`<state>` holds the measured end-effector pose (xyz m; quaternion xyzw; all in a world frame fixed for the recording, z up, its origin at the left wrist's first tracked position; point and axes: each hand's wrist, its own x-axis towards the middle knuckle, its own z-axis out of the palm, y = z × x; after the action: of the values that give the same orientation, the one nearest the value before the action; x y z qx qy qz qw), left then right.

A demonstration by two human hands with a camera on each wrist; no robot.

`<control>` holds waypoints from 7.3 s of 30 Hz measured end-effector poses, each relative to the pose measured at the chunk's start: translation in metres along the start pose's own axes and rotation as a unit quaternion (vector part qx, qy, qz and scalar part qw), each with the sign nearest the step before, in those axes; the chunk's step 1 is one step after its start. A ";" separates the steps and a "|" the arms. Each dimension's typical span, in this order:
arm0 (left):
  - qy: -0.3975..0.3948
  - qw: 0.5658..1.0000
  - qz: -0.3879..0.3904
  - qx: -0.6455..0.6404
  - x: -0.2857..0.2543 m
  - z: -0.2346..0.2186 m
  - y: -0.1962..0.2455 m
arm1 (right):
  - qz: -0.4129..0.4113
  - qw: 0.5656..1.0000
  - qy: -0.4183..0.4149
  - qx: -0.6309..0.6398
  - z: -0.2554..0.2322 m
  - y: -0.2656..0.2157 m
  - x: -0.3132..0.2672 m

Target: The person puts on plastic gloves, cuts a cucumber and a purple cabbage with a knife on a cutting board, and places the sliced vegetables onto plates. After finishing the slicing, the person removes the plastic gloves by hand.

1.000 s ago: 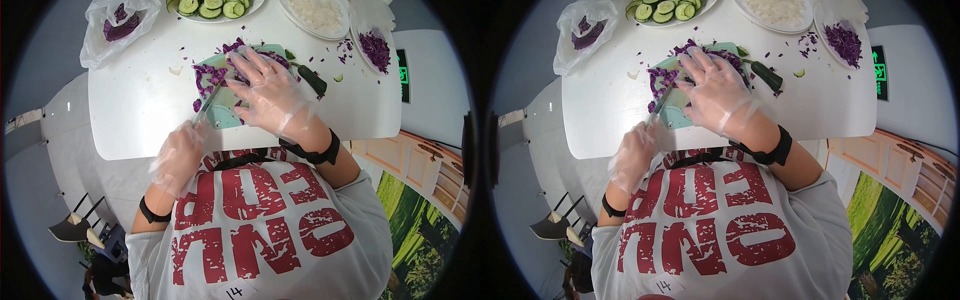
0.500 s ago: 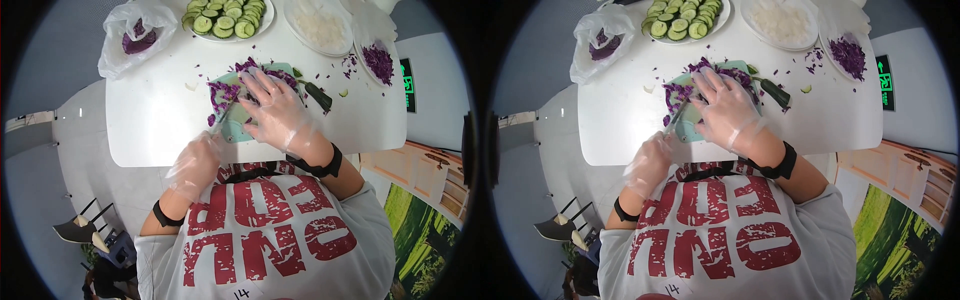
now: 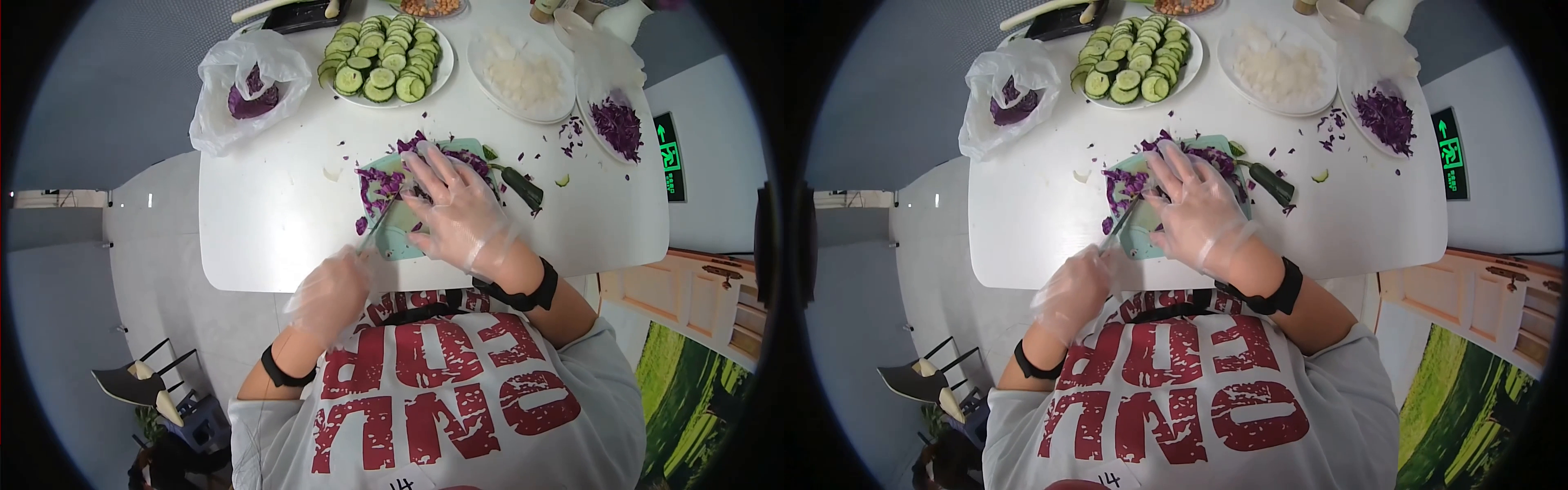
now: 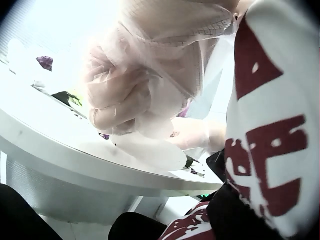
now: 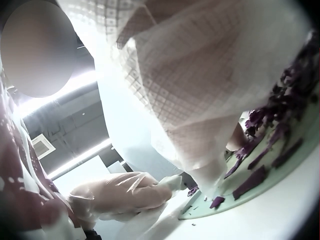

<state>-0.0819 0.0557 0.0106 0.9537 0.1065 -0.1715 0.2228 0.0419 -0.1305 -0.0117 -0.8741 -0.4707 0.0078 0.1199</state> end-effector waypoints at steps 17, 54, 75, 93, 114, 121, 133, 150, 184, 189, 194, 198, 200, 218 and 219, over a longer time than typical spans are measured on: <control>0.019 0.998 0.054 -0.008 -0.007 0.011 -0.014 | 0.047 0.996 -0.069 0.015 -0.005 -0.007 0.002; 0.127 0.933 0.225 0.251 0.043 0.044 -0.022 | 0.127 0.986 -0.110 -0.013 -0.022 -0.022 0.008; 0.189 0.934 0.216 0.214 0.037 0.051 -0.016 | 0.147 0.988 -0.038 0.003 -0.004 -0.022 0.002; 0.099 0.950 0.164 0.245 0.028 0.045 -0.016 | 0.180 0.980 -0.082 -0.006 -0.016 -0.032 0.002; 0.213 0.952 0.184 0.123 0.032 0.059 -0.020 | 0.184 0.982 -0.045 0.007 0.001 -0.025 0.005; 0.224 0.950 0.164 0.142 0.027 0.054 -0.012 | 0.162 0.986 -0.026 0.008 0.003 -0.020 0.004; 0.138 0.981 0.103 0.085 0.022 0.030 0.002 | 0.167 0.981 -0.061 0.076 -0.001 -0.015 -0.003; 0.067 0.979 0.132 0.143 0.024 0.020 -0.003 | 0.150 0.984 0.034 0.087 0.005 -0.001 -0.013; 0.109 0.991 0.051 -0.057 0.000 0.021 0.002 | 0.140 0.988 0.019 0.054 0.010 -0.001 -0.018; 0.066 0.993 -0.059 -0.081 0.001 0.013 0.014 | 0.140 0.989 0.014 0.054 0.011 -0.002 -0.018; 0.049 0.989 -0.091 -0.107 0.000 0.007 0.019 | 0.143 0.988 0.010 0.064 0.011 -0.001 -0.018; 0.017 0.986 -0.106 -0.128 0.001 0.002 0.021 | 0.143 0.987 0.013 0.074 0.012 -0.001 -0.018; 0.019 0.986 -0.102 -0.133 0.002 0.002 0.020 | 0.146 0.986 0.013 0.079 0.012 -0.001 -0.018; 0.040 0.989 -0.092 -0.112 0.008 0.012 0.017 | 0.143 0.985 0.029 0.093 0.015 0.000 -0.019; 0.034 0.988 -0.100 -0.114 0.008 0.011 0.018 | 0.143 0.985 0.030 0.095 0.015 0.000 -0.020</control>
<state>-0.0723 0.0359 0.0050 0.9120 0.2276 -0.1475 0.3077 0.0291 -0.1436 -0.0277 -0.9169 -0.3340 0.0436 0.2140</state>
